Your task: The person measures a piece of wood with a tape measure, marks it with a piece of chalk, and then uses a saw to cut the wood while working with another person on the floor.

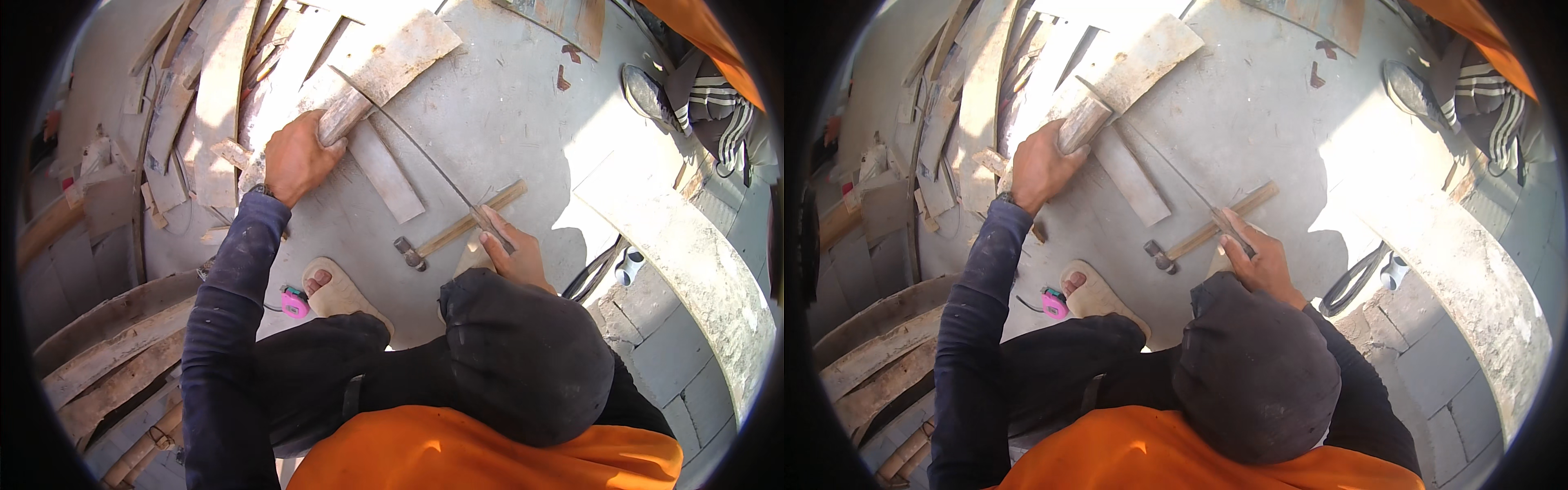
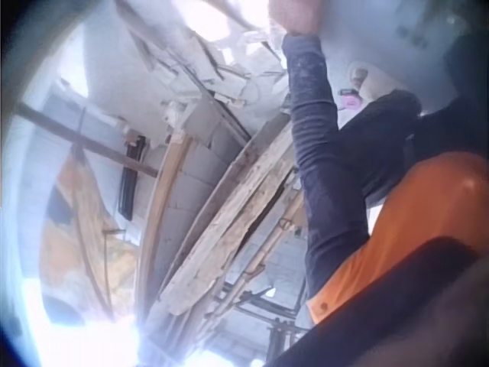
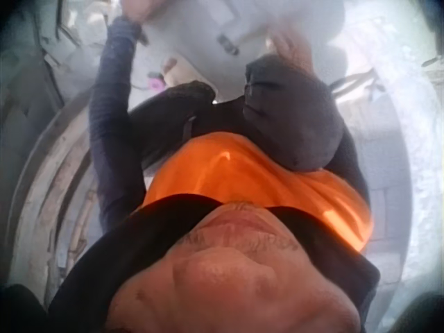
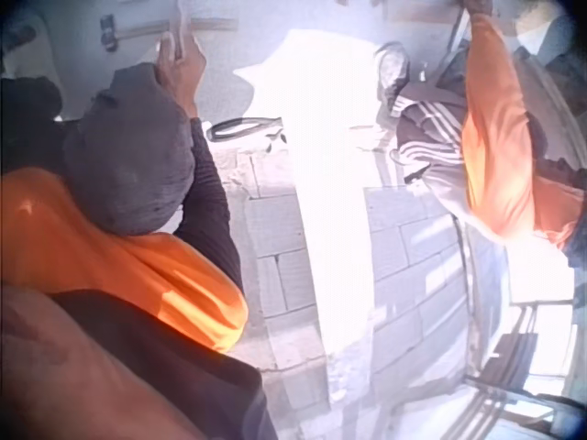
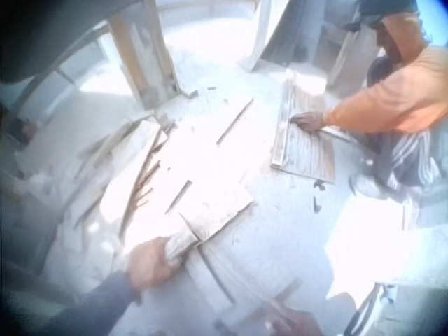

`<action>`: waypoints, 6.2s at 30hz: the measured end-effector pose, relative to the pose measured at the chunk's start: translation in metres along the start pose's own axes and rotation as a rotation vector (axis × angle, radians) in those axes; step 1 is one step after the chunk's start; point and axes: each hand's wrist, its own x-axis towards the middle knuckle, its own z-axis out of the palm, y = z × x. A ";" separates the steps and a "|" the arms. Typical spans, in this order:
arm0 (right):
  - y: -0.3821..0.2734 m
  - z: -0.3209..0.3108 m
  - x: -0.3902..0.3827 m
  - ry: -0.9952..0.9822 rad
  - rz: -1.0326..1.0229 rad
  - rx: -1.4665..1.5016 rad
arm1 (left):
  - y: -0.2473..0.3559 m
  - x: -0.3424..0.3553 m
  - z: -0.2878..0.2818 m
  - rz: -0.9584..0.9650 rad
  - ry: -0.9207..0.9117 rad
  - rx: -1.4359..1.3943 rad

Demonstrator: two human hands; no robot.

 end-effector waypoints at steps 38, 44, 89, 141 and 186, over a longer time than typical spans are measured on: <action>-0.020 0.004 0.018 -0.038 0.020 -0.050 | -0.005 0.004 0.001 -0.003 -0.024 -0.018; -0.037 0.022 0.068 -0.023 -0.105 -0.129 | -0.002 0.007 -0.001 -0.021 -0.060 -0.043; -0.042 0.015 0.085 -0.051 -0.077 -0.100 | -0.003 0.009 -0.002 -0.016 -0.035 -0.052; -0.043 0.014 0.098 -0.076 -0.131 -0.222 | -0.016 0.002 -0.007 -0.108 -0.031 -0.108; -0.028 0.029 0.112 0.011 -0.218 -0.225 | -0.021 0.007 -0.003 -0.052 0.007 -0.127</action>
